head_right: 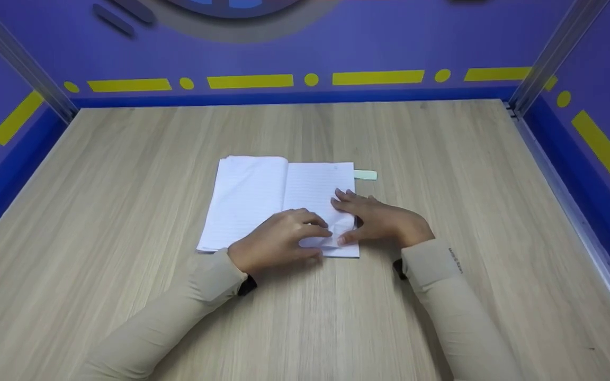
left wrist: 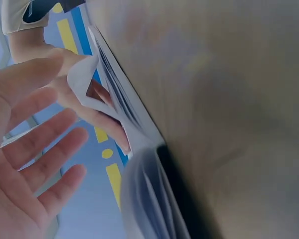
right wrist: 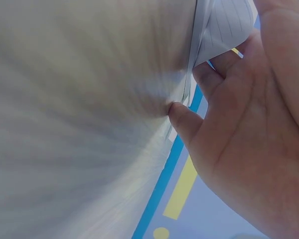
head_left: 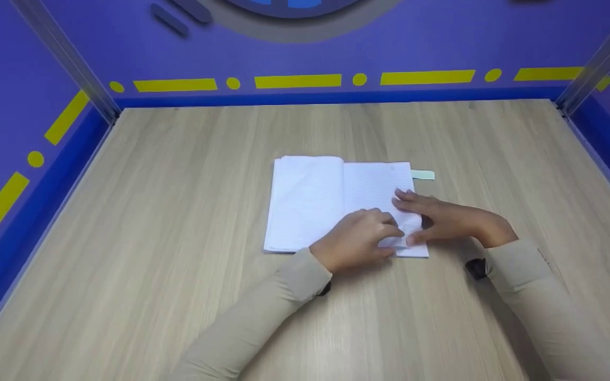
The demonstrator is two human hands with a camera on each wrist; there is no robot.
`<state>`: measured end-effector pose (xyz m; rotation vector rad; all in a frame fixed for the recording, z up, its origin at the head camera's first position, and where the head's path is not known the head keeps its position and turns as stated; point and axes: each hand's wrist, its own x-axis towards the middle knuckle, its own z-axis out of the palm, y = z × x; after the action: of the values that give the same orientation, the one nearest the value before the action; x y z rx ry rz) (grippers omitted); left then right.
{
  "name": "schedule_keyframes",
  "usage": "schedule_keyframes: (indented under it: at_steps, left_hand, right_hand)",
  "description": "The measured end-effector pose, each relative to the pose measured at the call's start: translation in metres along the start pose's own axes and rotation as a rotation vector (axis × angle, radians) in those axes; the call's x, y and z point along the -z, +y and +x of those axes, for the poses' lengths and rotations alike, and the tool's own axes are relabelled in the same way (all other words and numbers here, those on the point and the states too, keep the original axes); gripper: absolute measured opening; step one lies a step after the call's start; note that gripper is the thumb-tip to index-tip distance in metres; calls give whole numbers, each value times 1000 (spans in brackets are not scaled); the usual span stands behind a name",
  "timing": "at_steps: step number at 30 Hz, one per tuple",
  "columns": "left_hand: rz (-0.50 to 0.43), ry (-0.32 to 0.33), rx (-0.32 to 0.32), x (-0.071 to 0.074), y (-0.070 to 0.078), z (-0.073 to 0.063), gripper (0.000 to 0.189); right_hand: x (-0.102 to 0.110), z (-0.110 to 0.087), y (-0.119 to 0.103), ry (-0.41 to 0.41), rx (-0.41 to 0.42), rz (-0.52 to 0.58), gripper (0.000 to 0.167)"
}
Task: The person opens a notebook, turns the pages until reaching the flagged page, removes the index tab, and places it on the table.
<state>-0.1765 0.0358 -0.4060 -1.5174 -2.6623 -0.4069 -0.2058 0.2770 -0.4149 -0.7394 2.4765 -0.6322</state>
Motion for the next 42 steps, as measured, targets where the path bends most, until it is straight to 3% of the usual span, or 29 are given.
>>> schedule_keyframes:
  at_steps: [5,10,26,34,42]
  left_hand:
    - [-43,-61,29,-1,2,6,27]
    - [-14,-67,22,-1,2,9,21]
    - [-29,3,24,0,1,5,20]
    - [-11,32,22,2,-1,3,22]
    - [-1,62,22,4,-2,-1,23]
  right_hand:
    - [0,0,0,-4,-27,-9,91]
    - [-1,0,1,-1,-22,-4,90]
    - [-3,1,-1,23,-27,20,96]
    - [-5,4,-6,75,24,23,106]
    - [-6,4,-10,136,-38,-10,117]
